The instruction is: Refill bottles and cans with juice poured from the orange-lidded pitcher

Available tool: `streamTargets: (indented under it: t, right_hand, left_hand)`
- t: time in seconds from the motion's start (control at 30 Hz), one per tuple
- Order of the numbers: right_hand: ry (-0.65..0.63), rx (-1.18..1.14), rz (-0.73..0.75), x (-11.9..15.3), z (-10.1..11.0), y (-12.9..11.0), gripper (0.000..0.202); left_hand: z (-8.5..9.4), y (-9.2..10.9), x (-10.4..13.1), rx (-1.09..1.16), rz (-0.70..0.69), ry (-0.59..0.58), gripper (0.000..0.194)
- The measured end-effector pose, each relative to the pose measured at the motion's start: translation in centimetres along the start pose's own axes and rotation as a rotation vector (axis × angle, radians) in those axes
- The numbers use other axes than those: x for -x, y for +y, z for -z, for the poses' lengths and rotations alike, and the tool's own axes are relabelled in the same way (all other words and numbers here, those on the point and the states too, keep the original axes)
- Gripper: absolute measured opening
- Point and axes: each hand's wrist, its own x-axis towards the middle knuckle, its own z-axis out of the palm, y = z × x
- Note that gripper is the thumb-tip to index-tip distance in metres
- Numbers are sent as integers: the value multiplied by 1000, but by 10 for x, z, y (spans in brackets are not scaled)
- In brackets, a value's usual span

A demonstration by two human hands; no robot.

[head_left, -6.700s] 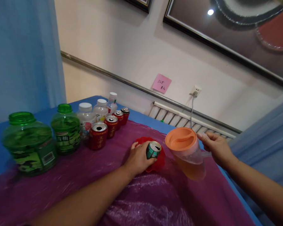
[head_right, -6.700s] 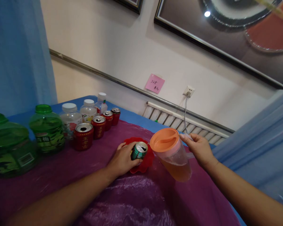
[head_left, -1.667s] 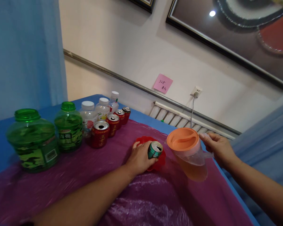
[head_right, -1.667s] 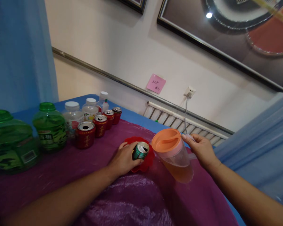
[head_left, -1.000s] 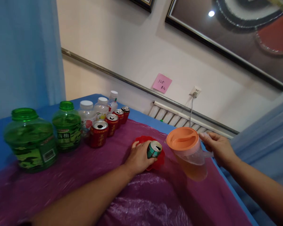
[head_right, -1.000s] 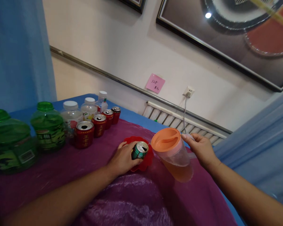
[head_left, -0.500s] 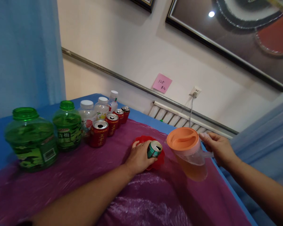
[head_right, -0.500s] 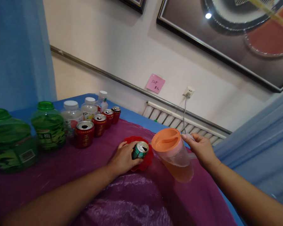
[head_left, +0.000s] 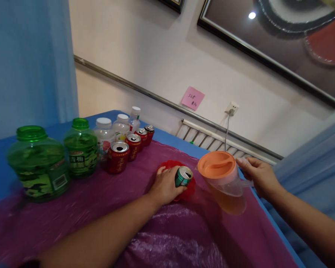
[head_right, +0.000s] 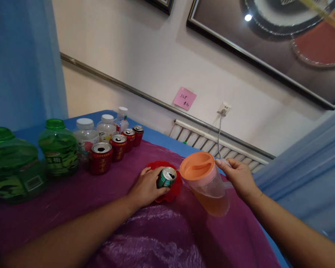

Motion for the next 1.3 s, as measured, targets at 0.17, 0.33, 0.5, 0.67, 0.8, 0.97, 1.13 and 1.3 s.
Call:
streamTargets:
  t: [0.17, 0.33, 0.5, 0.67, 0.8, 0.97, 1.13, 1.3]
  right_hand:
    - [0, 17, 19, 0, 0, 0, 62]
    - [-4, -5, 3, 0, 0, 3, 62]
    - [0, 18, -7, 0, 0, 2, 62]
    - [5, 16, -3, 2, -1, -2, 64]
    - [1, 31, -7, 2, -2, -1, 64]
    - [9, 24, 2, 0, 0, 5, 62]
    - [-3, 12, 5, -1, 1, 9, 60]
    - [-3, 9, 17, -1, 0, 7, 62]
  left_hand:
    - [0, 0, 0, 13, 5, -4, 54]
    - [0, 1, 0, 13, -2, 7, 52]
    - [0, 0, 0, 4, -10, 4, 53]
    - [-1, -2, 1, 9, -13, 11, 53]
    - [-1, -2, 1, 14, -15, 7, 52]
    - [-1, -1, 1, 8, -15, 7, 53]
    - [-1, -1, 0, 7, -13, 10, 51]
    - [-3, -3, 1, 13, -23, 18, 53]
